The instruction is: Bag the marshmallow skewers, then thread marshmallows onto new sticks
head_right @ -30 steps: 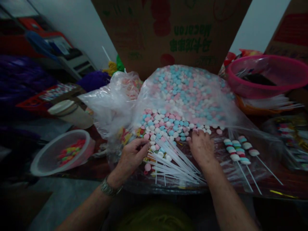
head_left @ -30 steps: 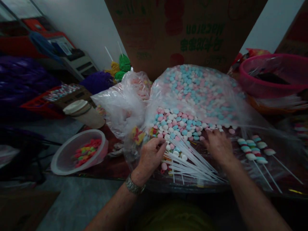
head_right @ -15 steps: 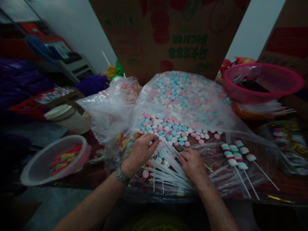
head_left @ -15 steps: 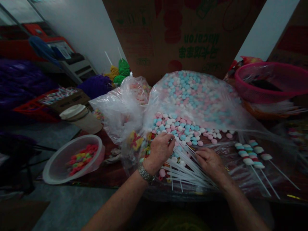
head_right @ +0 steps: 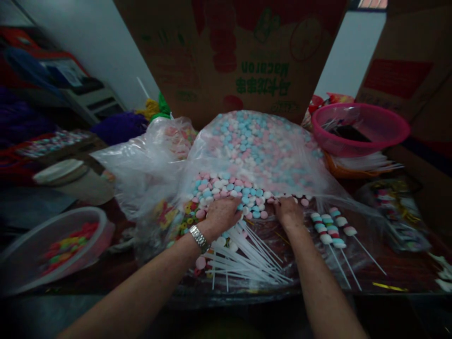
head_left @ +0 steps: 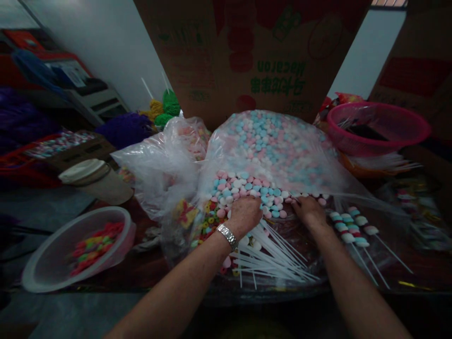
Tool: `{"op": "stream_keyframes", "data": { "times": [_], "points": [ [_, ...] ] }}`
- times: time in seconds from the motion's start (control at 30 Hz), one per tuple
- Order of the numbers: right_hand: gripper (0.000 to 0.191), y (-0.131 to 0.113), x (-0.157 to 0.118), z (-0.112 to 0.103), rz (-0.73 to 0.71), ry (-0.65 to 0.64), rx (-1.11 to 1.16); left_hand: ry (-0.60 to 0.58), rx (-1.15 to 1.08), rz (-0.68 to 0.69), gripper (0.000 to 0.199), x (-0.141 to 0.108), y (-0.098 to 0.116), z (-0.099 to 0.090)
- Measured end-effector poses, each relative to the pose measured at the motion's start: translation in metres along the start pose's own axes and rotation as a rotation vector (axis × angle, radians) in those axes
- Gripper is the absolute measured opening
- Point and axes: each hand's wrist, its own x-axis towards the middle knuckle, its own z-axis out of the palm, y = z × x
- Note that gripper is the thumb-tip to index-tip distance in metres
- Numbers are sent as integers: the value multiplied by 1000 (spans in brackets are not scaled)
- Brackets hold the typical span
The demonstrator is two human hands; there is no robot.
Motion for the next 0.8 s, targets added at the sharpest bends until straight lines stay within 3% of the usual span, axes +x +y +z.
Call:
{"op": "stream_keyframes", "data": {
  "times": [0.13,0.23,0.37,0.5,0.63,0.8],
  "points": [
    [24,-2,-13,-12,2,40,98,-34,-90,-10,9,-7,8,-17],
    [27,-9,-40,-27,-26,41,251,-144,-493,-190,14,-24,10,-28],
    [24,-43,-81,-30,-127,1,729,-209,-923,-449,21,-53,10,-29],
    [13,-81,-107,-28,-184,17,808,-219,-1029,-446,20,-72,16,-24],
    [13,-95,-116,-38,-308,-134,858,-280,-1052,-402,14,-81,23,-26],
    [23,-88,-122,-47,-115,-372,1287,-259,-1118,-475,22,-88,20,-30]
  ]
}}
